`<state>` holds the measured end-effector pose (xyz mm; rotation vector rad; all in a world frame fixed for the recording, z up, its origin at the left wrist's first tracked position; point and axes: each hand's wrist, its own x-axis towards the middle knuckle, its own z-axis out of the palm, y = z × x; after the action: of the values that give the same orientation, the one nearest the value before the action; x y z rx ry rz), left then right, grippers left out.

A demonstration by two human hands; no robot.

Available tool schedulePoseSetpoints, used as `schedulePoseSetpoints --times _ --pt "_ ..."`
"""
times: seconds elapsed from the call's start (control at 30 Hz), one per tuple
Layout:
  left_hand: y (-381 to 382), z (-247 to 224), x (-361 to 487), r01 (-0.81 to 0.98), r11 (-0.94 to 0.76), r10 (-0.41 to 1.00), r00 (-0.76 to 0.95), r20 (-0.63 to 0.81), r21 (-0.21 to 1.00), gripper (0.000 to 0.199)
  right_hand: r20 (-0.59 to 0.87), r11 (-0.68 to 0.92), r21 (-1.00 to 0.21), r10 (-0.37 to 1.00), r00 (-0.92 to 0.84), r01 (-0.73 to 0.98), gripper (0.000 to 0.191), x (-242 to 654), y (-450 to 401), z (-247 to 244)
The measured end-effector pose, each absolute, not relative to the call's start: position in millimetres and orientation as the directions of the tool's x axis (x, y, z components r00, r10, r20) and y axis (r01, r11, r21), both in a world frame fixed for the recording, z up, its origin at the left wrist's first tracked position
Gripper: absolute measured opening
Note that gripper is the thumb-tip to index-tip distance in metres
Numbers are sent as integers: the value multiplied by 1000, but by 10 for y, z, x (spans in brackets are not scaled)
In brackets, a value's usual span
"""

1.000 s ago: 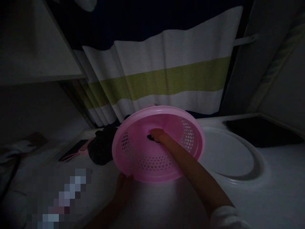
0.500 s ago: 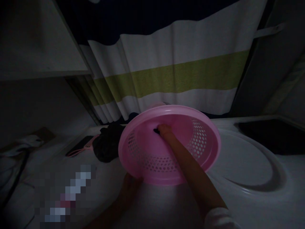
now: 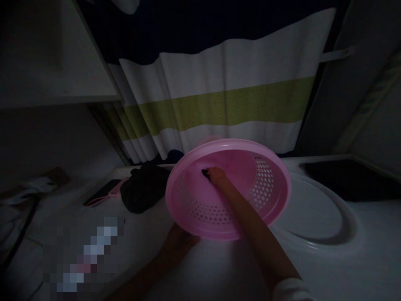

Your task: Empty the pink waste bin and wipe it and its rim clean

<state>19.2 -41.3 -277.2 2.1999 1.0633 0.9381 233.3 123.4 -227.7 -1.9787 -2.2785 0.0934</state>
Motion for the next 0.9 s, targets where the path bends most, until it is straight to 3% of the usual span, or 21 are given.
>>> schedulePoseSetpoints --times 0.43,0.8,0.9 --pt "-445 -2773 188 482 -674 738 471 482 560 35 -72 472 -72 876 -477 879 22 2422 358 -2004" --pt "-452 -2844 174 459 -652 755 459 467 603 37 -127 490 -31 863 -490 871 27 2330 206 -1903" --pt "-461 -2798 178 471 -681 732 470 494 560 34 -136 462 -26 877 -461 887 25 2355 349 -1935"
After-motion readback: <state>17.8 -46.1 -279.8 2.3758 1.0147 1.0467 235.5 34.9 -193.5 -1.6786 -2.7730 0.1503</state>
